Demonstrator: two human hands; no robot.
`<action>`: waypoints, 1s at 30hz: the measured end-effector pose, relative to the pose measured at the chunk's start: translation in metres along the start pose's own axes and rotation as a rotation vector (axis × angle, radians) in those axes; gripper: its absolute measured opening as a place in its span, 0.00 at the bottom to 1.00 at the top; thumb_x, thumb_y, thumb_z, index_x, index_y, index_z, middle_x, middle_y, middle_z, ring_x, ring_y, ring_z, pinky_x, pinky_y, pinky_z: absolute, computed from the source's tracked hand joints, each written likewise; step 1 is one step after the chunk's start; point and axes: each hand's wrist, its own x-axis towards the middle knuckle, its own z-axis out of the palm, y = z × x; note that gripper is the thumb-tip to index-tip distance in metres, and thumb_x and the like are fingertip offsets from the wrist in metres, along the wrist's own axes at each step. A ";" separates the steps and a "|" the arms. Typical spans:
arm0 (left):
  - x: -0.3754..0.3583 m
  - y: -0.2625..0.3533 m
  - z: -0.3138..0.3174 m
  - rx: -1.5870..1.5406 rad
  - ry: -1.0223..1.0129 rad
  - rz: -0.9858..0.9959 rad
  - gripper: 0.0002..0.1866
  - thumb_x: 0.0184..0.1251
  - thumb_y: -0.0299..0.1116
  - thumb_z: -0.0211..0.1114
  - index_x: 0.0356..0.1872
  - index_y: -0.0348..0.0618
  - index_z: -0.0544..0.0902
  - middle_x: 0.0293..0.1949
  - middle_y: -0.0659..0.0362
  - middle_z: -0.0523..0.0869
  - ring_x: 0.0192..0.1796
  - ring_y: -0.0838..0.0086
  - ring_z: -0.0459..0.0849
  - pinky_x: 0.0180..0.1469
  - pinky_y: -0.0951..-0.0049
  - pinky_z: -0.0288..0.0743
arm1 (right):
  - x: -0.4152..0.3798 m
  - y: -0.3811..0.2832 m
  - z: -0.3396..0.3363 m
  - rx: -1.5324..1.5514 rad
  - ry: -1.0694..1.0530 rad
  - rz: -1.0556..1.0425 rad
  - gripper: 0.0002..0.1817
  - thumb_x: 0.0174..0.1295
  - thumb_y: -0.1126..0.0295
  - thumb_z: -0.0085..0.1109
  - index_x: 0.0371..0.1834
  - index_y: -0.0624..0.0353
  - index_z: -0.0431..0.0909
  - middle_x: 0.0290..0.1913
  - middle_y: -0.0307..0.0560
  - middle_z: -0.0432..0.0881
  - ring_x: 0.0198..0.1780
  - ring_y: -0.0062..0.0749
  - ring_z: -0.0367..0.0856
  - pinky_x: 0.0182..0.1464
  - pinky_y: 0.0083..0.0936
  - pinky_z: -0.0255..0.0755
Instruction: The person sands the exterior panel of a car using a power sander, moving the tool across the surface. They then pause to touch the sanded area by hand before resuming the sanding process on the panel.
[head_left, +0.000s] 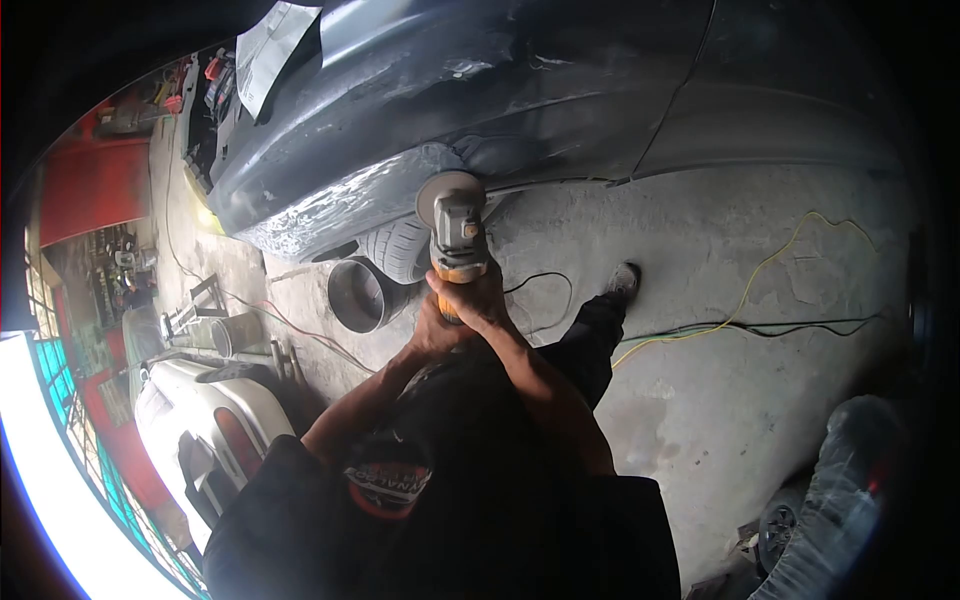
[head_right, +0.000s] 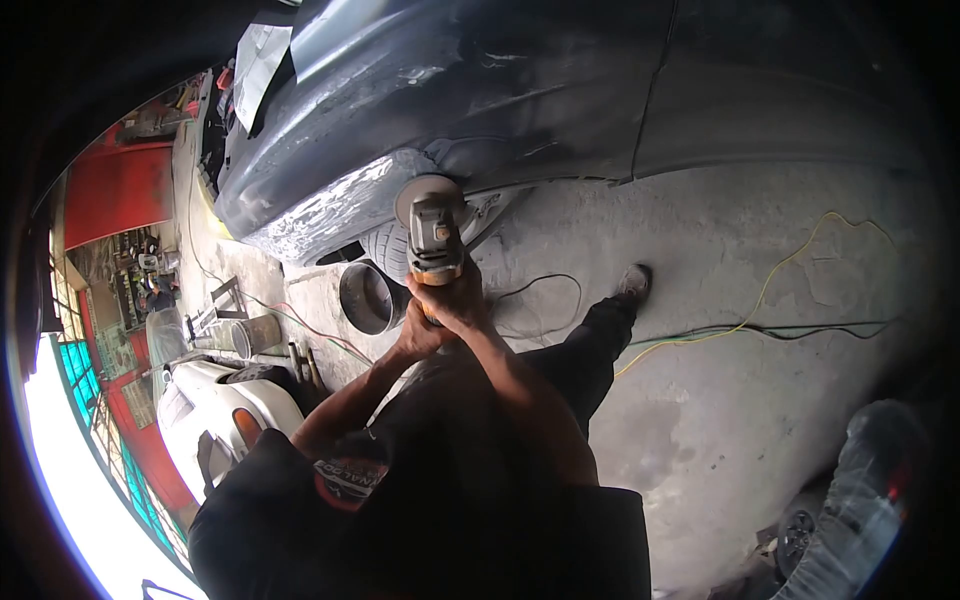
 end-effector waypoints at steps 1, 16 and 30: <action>-0.003 0.002 0.001 0.021 0.022 0.047 0.32 0.46 0.31 0.82 0.54 0.34 0.79 0.46 0.55 0.87 0.51 0.68 0.86 0.54 0.66 0.79 | -0.001 -0.003 0.002 0.012 0.008 -0.018 0.27 0.54 0.62 0.75 0.55 0.61 0.78 0.47 0.47 0.86 0.48 0.37 0.86 0.53 0.33 0.79; 0.005 0.027 -0.002 -0.044 -0.032 -0.043 0.30 0.47 0.30 0.81 0.53 0.33 0.80 0.46 0.53 0.87 0.50 0.69 0.86 0.51 0.66 0.80 | 0.009 -0.049 -0.002 -0.025 0.042 0.110 0.28 0.53 0.64 0.76 0.55 0.63 0.77 0.47 0.48 0.85 0.48 0.35 0.86 0.54 0.34 0.78; 0.012 0.027 -0.003 -0.010 -0.067 0.001 0.33 0.48 0.30 0.80 0.56 0.33 0.77 0.49 0.52 0.85 0.52 0.69 0.85 0.53 0.65 0.79 | 0.014 -0.044 -0.004 0.002 0.035 0.060 0.29 0.51 0.65 0.78 0.54 0.63 0.76 0.46 0.51 0.85 0.47 0.40 0.87 0.51 0.37 0.79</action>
